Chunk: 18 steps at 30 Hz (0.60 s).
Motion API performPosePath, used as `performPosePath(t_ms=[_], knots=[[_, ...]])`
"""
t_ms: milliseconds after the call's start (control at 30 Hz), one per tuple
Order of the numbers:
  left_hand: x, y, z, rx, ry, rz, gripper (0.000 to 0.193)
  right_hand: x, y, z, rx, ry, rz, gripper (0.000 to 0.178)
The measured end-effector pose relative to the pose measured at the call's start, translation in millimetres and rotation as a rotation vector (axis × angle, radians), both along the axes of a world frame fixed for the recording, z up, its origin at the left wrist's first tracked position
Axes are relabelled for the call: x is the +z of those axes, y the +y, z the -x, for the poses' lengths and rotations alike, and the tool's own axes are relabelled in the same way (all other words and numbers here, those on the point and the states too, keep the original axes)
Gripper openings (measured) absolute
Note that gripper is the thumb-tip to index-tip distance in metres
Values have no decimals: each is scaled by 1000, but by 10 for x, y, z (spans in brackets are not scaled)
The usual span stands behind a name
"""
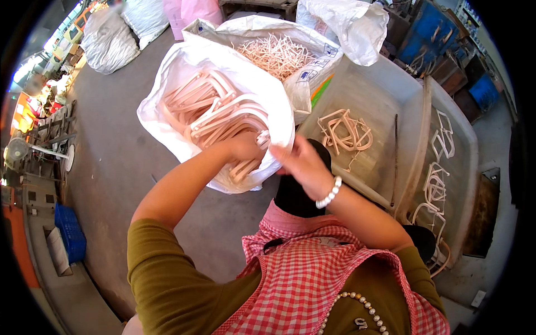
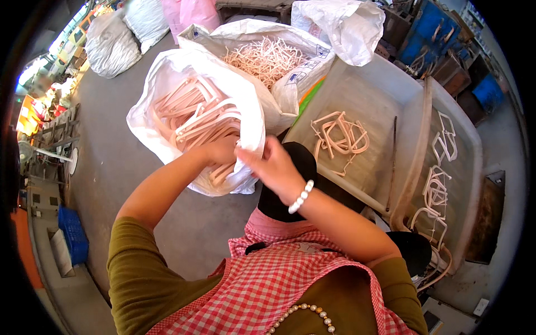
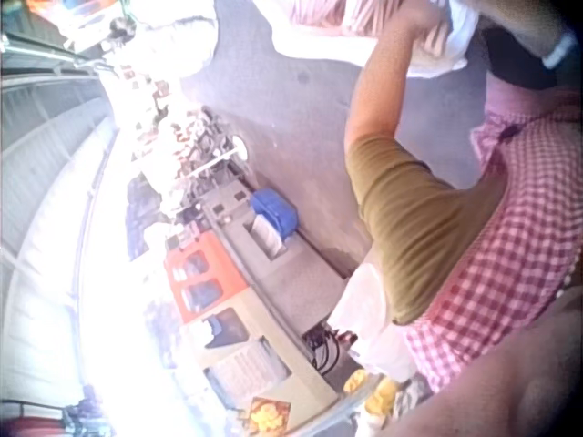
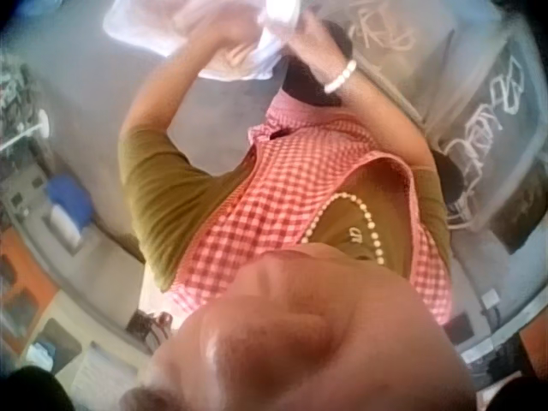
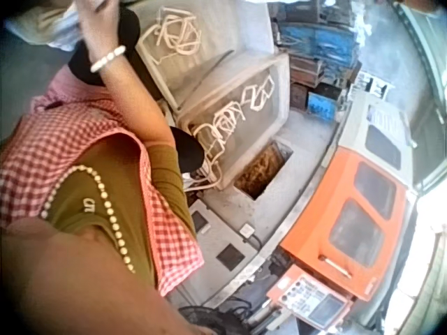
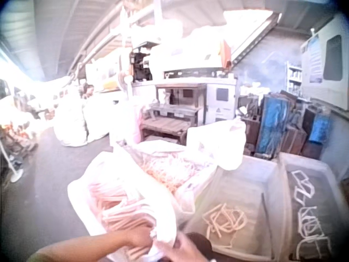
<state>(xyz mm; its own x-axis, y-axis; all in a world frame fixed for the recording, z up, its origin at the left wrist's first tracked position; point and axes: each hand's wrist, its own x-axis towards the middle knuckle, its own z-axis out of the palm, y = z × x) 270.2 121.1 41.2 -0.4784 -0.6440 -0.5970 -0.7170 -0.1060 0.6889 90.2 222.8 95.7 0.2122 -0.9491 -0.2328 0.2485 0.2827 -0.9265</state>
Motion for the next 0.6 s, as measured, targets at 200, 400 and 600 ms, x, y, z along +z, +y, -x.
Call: performPosePath(t_ms=[200,400,600], knots=[[-35,-100,39,98,28,-91,33,-372,326,-276,131,-89,-232,37],[-256,76,79,-166,-207,443,43,217,459,-159,392,-233,-126,20],[183,182,34,-458,-85,-66,49,93,248,85,333,-124,-88,21]])
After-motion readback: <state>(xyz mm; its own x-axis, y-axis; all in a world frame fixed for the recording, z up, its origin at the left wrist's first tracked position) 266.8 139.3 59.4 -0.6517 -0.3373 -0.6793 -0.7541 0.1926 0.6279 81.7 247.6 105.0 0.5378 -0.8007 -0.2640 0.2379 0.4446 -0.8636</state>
